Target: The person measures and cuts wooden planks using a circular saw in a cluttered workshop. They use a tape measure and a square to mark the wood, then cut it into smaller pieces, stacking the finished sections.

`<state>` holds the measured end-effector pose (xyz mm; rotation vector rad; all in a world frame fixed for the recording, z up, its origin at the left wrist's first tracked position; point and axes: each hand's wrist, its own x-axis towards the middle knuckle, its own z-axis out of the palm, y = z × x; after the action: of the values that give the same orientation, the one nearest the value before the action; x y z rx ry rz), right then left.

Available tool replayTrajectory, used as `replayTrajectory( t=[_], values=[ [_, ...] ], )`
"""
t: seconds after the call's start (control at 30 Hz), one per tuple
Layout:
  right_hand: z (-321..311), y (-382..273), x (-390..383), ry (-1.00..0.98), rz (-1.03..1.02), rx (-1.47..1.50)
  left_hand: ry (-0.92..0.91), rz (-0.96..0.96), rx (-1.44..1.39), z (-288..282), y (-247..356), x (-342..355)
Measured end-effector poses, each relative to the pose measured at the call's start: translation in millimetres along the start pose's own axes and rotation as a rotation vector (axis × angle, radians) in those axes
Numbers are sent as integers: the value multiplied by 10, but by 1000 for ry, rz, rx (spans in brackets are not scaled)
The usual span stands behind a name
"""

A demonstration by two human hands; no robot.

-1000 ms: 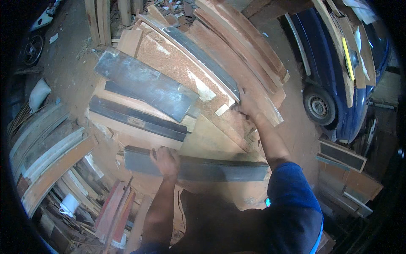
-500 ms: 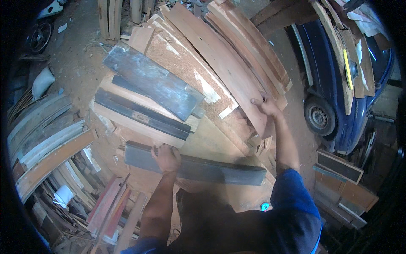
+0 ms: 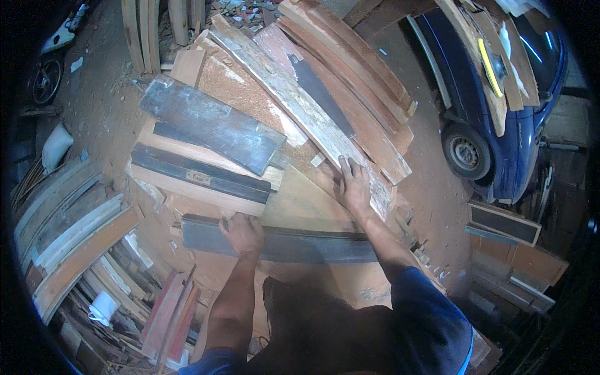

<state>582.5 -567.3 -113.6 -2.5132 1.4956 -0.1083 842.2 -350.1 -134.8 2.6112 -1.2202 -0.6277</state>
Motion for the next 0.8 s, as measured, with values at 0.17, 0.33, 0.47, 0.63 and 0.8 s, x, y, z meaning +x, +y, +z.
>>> replayTrajectory(
  t=[0.17, 0.33, 0.47, 0.63, 0.8],
  values=[
    [-273, 545, 463, -255, 237, 308, 40, 8, 16, -8, -33, -34],
    [149, 1519, 1274, -278, 141, -20, 88, 57, 22, 98, -63, -31],
    [540, 1071, 1901, -157, 240, 331, 54, 34, 34, 128, -88, -10],
    [834, 370, 2000, -42, 546, 404, 44, 56, 63, 129, -56, -70],
    [936, 363, 2045, 78, 476, 211, -37, 33, 99, 64, -14, -40]
  ],
)
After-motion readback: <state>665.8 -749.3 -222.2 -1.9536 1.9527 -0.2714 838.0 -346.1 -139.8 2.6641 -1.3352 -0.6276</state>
